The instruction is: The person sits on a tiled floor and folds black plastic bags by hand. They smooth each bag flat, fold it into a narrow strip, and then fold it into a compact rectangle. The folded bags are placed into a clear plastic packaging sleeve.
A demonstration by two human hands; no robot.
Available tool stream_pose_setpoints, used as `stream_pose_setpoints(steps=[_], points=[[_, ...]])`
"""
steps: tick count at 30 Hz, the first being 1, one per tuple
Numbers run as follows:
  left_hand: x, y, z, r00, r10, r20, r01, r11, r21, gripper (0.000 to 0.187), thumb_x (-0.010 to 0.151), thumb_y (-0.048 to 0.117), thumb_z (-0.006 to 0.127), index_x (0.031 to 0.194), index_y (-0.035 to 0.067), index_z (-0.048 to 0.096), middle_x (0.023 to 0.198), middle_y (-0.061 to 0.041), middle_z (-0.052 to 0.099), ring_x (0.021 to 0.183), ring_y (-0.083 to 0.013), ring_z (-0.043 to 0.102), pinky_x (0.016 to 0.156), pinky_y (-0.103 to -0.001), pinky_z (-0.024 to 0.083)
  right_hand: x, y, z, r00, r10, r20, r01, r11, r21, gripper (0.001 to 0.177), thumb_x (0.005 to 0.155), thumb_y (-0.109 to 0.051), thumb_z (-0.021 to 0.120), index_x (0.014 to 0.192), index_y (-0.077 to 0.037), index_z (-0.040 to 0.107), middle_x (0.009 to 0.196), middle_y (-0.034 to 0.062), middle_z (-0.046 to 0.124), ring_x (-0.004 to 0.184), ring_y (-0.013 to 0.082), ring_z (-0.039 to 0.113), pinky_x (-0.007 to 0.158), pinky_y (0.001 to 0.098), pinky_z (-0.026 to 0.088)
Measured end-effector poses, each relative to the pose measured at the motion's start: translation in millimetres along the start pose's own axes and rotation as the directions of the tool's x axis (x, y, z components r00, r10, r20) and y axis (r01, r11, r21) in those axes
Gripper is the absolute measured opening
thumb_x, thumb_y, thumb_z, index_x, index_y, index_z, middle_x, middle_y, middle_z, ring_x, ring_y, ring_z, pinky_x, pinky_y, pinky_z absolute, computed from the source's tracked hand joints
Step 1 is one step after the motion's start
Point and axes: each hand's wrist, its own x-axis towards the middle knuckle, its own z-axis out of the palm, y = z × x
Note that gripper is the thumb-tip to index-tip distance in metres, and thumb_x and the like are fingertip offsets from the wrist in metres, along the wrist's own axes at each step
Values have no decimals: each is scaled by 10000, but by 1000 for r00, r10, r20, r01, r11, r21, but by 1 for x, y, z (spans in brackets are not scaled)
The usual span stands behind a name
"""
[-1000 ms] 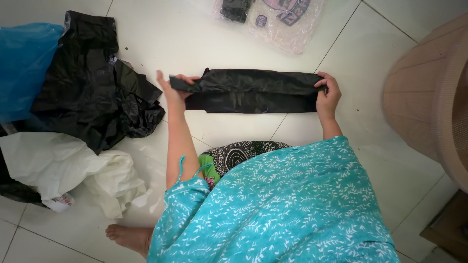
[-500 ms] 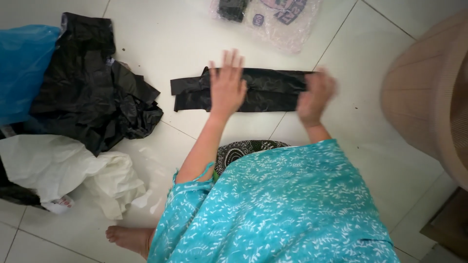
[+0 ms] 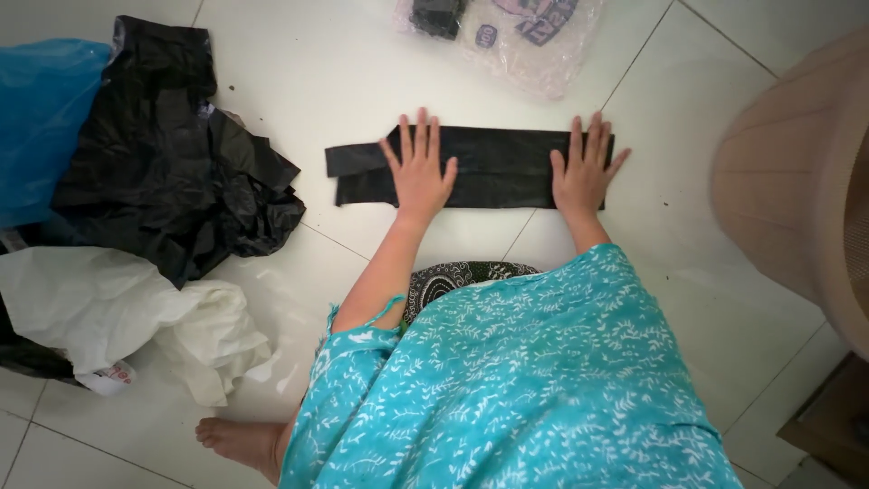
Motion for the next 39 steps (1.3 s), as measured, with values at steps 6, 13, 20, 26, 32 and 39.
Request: stream_pose_setpoints(steps=[6, 13, 20, 26, 32, 39], points=[[16, -59, -18, 987, -72, -140, 72, 997, -7, 510, 843, 28, 620, 1342, 127, 649, 1340, -74, 590, 1337, -296, 488, 1208, -538, 293, -4, 0, -4, 1000, 21, 14, -22, 1000, 13, 638, 1126, -460, 431, 1694, -230, 249, 1762, 94, 122, 1625, 330, 103, 1242, 665, -31], [47, -97, -38, 999, -34, -17, 26, 941, -337, 378, 703, -23, 679, 993, 202, 771, 1002, -40, 564, 1048, -283, 505, 927, -447, 371, -3, -6, -10, 999, 44, 27, -45, 999, 17, 634, 1117, -465, 416, 1687, -245, 248, 1762, 76, 121, 1624, 311, 94, 1255, 641, -34], [66, -93, -39, 999, 34, 29, -24, 956, -293, 116, 721, 50, 750, 816, 106, 715, 915, -53, 610, 976, -284, 545, 857, -449, 423, -3, -6, -7, 999, 37, 6, -37, 999, 6, 628, 1120, -468, 419, 1685, -246, 258, 1758, 83, 136, 1623, 312, 103, 1259, 635, -28], [60, -104, -36, 999, 13, -44, -30, 914, -404, 42, 788, 29, 719, 818, 44, 694, 836, -101, 676, 888, -301, 617, 795, -414, 508, -3, -5, -7, 999, 33, 5, -33, 999, 12, 630, 1120, -483, 405, 1685, -244, 258, 1756, 86, 137, 1620, 317, 102, 1253, 637, -32], [52, -107, -35, 988, -107, -113, 45, 893, -449, 46, 820, 29, 722, 860, 40, 702, 881, -105, 695, 906, -296, 640, 824, -406, 520, -3, -7, -10, 998, 51, 25, -52, 999, 15, 627, 1111, -494, 391, 1678, -258, 263, 1754, 76, 138, 1619, 311, 100, 1254, 636, -34], [25, -38, -31, 960, 129, -247, -165, 978, -131, 524, 921, 162, 655, 1430, 105, 547, 1514, -141, 501, 1449, -344, 427, 1214, -540, 311, -4, -7, -10, 999, 39, 16, -40, 999, 34, 629, 1114, -494, 390, 1679, -248, 264, 1756, 85, 133, 1619, 318, 96, 1250, 638, -37]])
